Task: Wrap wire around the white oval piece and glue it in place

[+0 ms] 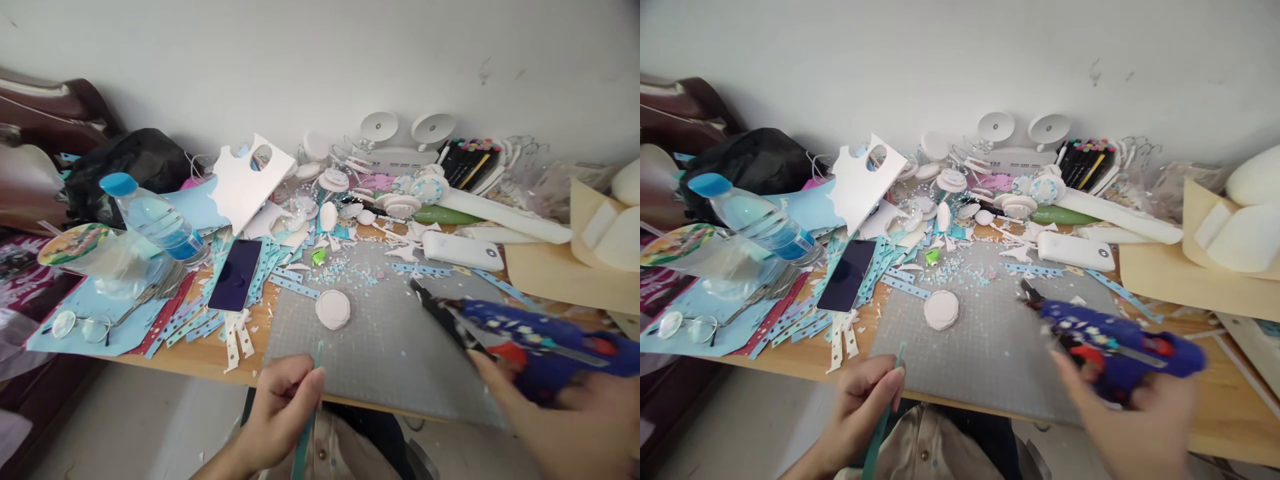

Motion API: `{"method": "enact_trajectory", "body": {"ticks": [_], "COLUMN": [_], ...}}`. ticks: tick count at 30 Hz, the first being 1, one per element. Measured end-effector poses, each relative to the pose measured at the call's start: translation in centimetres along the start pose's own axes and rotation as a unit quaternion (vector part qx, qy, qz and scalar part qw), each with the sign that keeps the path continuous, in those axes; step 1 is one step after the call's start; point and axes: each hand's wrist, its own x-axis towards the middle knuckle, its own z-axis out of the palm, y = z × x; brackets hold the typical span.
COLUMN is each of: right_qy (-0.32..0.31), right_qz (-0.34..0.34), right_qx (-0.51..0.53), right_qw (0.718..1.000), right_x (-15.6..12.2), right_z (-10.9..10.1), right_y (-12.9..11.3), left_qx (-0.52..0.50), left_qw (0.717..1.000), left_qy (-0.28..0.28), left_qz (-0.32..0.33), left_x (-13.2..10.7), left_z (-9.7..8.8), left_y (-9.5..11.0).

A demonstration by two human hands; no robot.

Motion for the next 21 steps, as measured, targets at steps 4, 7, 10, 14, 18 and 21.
{"method": "enact_trajectory", "body": {"ticks": [4,7,10,14,18,21], "right_qy": [-0.037,-0.083,-0.104,-0.114,-0.126,-0.139], "right_qz": [-0.021,-0.049,-0.068,-0.077,-0.081,-0.109], "right_qx": [0.091,0.109,0.099,0.075,0.058,0.04], "right_qw": [0.995,0.989,0.987,0.988,0.987,0.984], "right_x": [-2.7,-3.8,-4.4,-4.7,-4.6,-4.4], "right_z": [3.0,3.8,3.9,3.6,3.3,3.1], "right_y": [-3.5,-3.3,-2.6,-2.5,-2.1,-1.5], "left_qx": [-0.007,-0.012,-0.016,-0.036,-0.046,-0.05], "left_qw": [0.999,0.998,0.997,0.996,0.995,0.995], "left_qy": [-0.038,-0.059,-0.069,-0.077,-0.08,-0.082], "left_qz": [0.014,0.023,0.026,0.027,0.028,0.026], "left_x": [0.2,0.2,0.1,0.0,0.1,0.1], "left_z": [0.2,0.0,-0.1,-0.2,-0.2,-0.3], "left_y": [1.2,1.8,1.9,1.7,1.7,2.0]}}
